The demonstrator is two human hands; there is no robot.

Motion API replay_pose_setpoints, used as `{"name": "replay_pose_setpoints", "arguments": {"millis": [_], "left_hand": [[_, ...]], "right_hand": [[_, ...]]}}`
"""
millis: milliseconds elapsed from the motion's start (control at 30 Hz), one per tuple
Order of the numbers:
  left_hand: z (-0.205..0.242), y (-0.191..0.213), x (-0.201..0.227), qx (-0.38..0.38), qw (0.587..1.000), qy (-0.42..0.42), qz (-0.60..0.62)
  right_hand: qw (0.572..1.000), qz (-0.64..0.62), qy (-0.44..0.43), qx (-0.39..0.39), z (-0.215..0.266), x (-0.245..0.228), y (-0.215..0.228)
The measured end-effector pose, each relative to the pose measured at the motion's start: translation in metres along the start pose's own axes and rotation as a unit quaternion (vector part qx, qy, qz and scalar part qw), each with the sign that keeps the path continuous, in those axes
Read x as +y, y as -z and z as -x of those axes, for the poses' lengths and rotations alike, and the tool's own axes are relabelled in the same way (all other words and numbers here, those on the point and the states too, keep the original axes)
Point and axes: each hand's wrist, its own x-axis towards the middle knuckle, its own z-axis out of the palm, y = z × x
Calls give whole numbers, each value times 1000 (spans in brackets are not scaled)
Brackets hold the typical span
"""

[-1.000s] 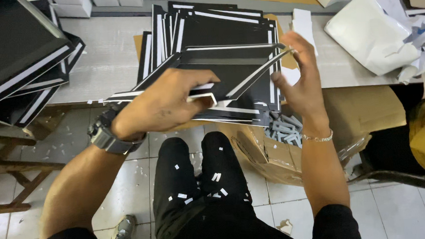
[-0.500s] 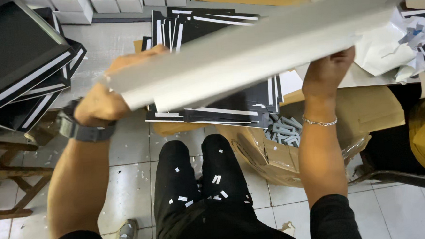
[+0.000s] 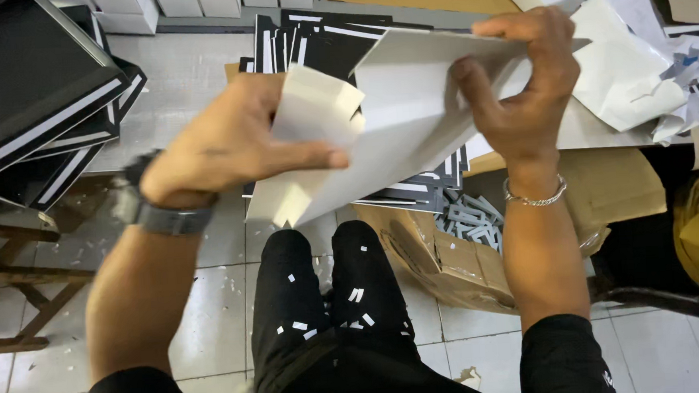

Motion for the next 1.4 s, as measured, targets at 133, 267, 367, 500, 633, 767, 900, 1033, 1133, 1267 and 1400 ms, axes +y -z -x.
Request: {"name": "replay_pose_setpoints", "arguments": {"millis": [133, 267, 367, 500, 633, 767, 900, 1033, 1133, 1267, 1400], "left_hand": [[-5, -15, -11, 60, 988, 66, 122], [-4, -20, -19, 51, 980, -28, 191], [-3, -28, -15, 51, 979, -65, 188], [-3, -37, -6, 92, 983, -76, 136], [-6, -40, 4, 129, 983, -121, 53], [-8, -41, 11, 183, 955, -198, -122], [-3, -44, 8, 204, 945, -214, -143], [4, -48, -1, 220, 948, -189, -129], [8, -50, -6, 230, 949, -182, -114], [14, -50, -9, 225, 950, -185, -110], [15, -51, -14, 214, 959, -165, -86]], "right_hand": [[996, 53, 49, 44, -12, -40, -4], [993, 52, 89, 58, -11, -79, -3], [995, -11, 99, -15, -20, -101, -2], [994, 5, 97, -43, -30, -111, 2], [994, 18, 94, -48, -34, -115, 9], [995, 38, 90, -36, -33, -112, 8], [996, 26, 83, -11, -24, -106, -6], [998, -11, 64, -22, -18, -105, -16], [997, -9, 80, -2, -16, -106, -23], [996, 11, 86, 5, -12, -111, -28], [998, -23, 53, 5, -8, -116, -30]]}}
